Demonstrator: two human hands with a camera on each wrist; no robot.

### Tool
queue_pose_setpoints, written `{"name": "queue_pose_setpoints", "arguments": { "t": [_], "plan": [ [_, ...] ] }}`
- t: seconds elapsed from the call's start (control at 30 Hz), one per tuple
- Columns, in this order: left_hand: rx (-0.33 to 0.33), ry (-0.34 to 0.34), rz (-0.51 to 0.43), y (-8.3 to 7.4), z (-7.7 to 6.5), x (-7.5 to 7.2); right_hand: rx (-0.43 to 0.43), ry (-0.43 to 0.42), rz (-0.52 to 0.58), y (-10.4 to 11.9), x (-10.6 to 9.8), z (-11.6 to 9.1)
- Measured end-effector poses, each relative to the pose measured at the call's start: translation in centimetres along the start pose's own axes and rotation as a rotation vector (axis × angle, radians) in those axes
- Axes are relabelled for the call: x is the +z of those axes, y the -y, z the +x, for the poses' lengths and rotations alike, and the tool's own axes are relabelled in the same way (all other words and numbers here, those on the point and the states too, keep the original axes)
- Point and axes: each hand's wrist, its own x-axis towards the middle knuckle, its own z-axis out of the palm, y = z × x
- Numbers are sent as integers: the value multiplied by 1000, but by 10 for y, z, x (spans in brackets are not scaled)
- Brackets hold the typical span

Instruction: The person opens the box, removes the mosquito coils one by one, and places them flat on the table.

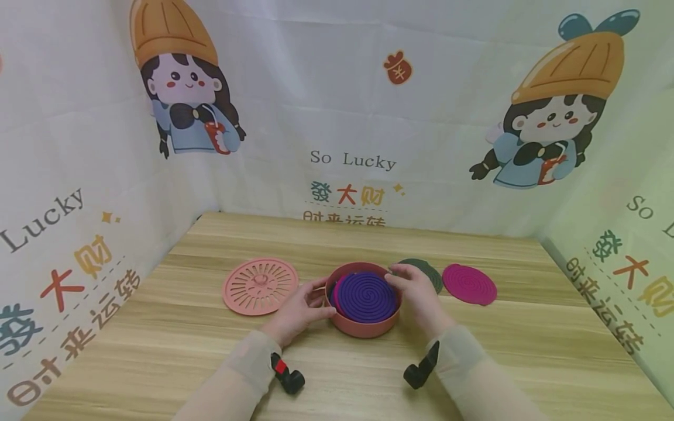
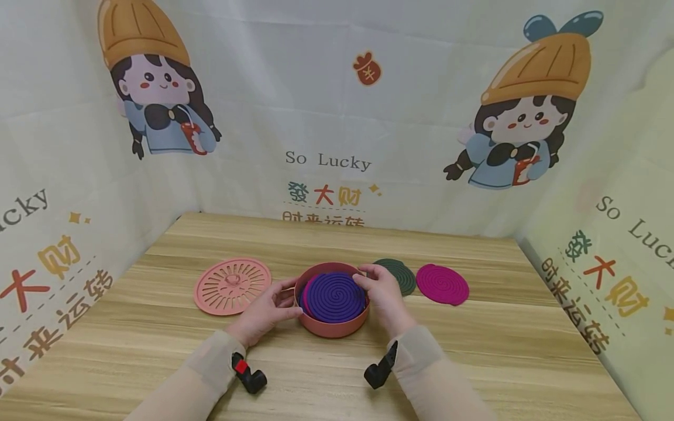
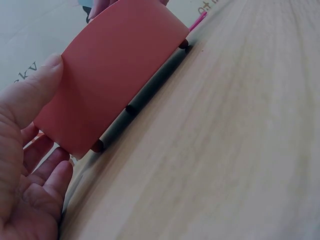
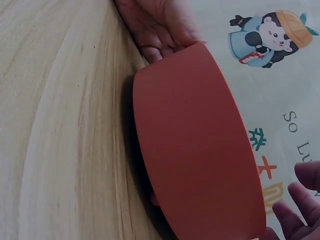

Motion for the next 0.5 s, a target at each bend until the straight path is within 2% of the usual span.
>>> {"name": "queue_pose_setpoints", "arguments": {
  "t": [0.27, 0.5],
  "plan": [
    [-7, -4, -3, 0, -1, 0, -7, 3, -91, -8, 14, 4],
    [-7, -3, 1, -1, -1, 0, -17, -13, -90, -16, 18, 6]
  ]
}}
